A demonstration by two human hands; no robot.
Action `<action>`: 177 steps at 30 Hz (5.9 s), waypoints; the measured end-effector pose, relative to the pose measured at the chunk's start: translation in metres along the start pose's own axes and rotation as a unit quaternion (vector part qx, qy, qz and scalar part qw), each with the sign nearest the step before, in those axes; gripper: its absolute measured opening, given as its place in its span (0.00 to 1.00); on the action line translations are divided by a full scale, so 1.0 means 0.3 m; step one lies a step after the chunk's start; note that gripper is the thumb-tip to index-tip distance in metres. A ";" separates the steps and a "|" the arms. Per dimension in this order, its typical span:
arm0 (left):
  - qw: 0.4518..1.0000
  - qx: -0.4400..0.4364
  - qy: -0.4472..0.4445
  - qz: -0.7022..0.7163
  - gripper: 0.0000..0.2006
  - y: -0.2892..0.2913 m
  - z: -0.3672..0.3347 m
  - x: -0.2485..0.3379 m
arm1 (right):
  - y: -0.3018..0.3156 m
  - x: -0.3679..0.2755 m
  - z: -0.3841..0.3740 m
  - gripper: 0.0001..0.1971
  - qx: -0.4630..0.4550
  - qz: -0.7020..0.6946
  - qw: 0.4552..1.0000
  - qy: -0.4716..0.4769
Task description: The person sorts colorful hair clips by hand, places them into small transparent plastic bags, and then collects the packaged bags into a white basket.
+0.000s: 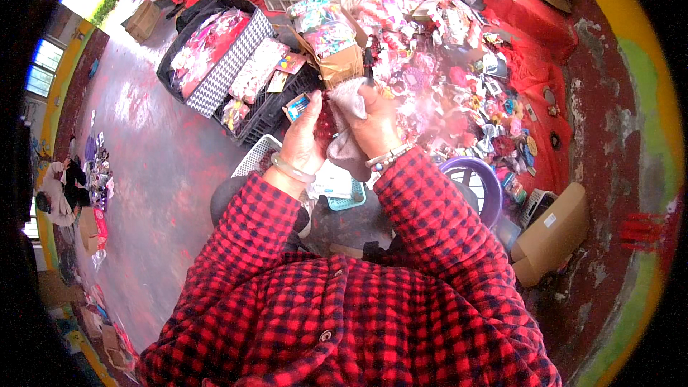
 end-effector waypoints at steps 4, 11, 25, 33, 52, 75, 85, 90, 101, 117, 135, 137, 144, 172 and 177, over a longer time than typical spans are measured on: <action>0.999 0.008 0.010 -0.034 0.11 0.005 0.004 0.002 | -0.001 -0.019 -0.015 0.12 -0.002 0.114 0.992 0.050; 0.987 0.014 -0.094 -0.129 0.09 0.063 -0.015 0.049 | 0.009 0.041 0.026 0.16 0.007 -0.080 0.972 -0.219; 0.998 -0.006 0.061 0.012 0.14 0.024 0.006 0.039 | -0.006 0.000 0.030 0.10 -0.042 -0.078 0.974 -0.211; 0.993 -0.036 0.078 -0.083 0.12 0.075 -0.021 -0.005 | 0.040 0.057 0.003 0.15 -0.036 -0.009 0.984 -0.172; 0.992 0.002 0.020 -0.122 0.15 0.063 -0.011 0.020 | -0.021 -0.031 0.025 0.13 -0.086 0.027 0.992 -0.084; 1.000 -0.008 0.004 -0.011 0.16 0.023 0.005 0.029 | 0.019 0.038 0.024 0.11 -0.023 -0.023 0.987 -0.159; 0.993 -0.093 0.069 -0.031 0.19 0.021 -0.006 -0.010 | 0.117 0.106 -0.003 0.22 0.064 0.085 0.982 -0.153; 0.998 -0.058 -0.025 -0.024 0.19 0.105 -0.045 0.101 | 0.189 -0.018 -0.034 0.14 0.132 0.061 0.983 -0.112; 0.987 0.024 0.069 -0.140 0.14 0.157 -0.032 0.018 | 0.758 -0.554 0.341 0.12 0.018 0.338 0.936 -0.094; 0.962 0.012 0.174 -0.209 0.13 0.308 -0.054 -0.106 | 1.488 0.179 1.359 0.19 0.210 0.476 0.802 -0.294; 0.727 -0.152 0.008 -0.669 0.12 0.099 0.092 -0.040 | 0.388 -0.367 0.370 0.24 -0.137 0.388 0.911 0.032; 0.699 -0.163 -0.016 -0.696 0.12 0.031 0.141 -0.004 | 0.141 -0.330 0.294 0.27 -0.177 0.272 0.945 -0.040; 0.661 -0.141 -0.040 -0.736 0.10 -0.040 0.247 0.148 | -0.139 -0.047 0.222 0.19 -0.288 0.158 0.931 -0.158; 0.218 0.025 0.264 -0.939 0.12 1.254 -0.042 -0.259 | 0.008 0.030 0.155 0.15 -0.143 0.034 0.936 -0.320; 0.264 0.091 0.252 -0.927 0.11 1.294 -0.054 -0.244 | -0.007 0.031 0.155 0.15 -0.146 0.032 0.936 -0.319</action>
Point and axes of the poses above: each hand's wrist, its own z-axis away from the middle knuckle, its own y-axis out of the back of the hand, x = y × z, the point moved 6 cm from there along -z, towards the middle knuckle, and after that the axes turned 6 degrees about y, right-handed, at the moved point
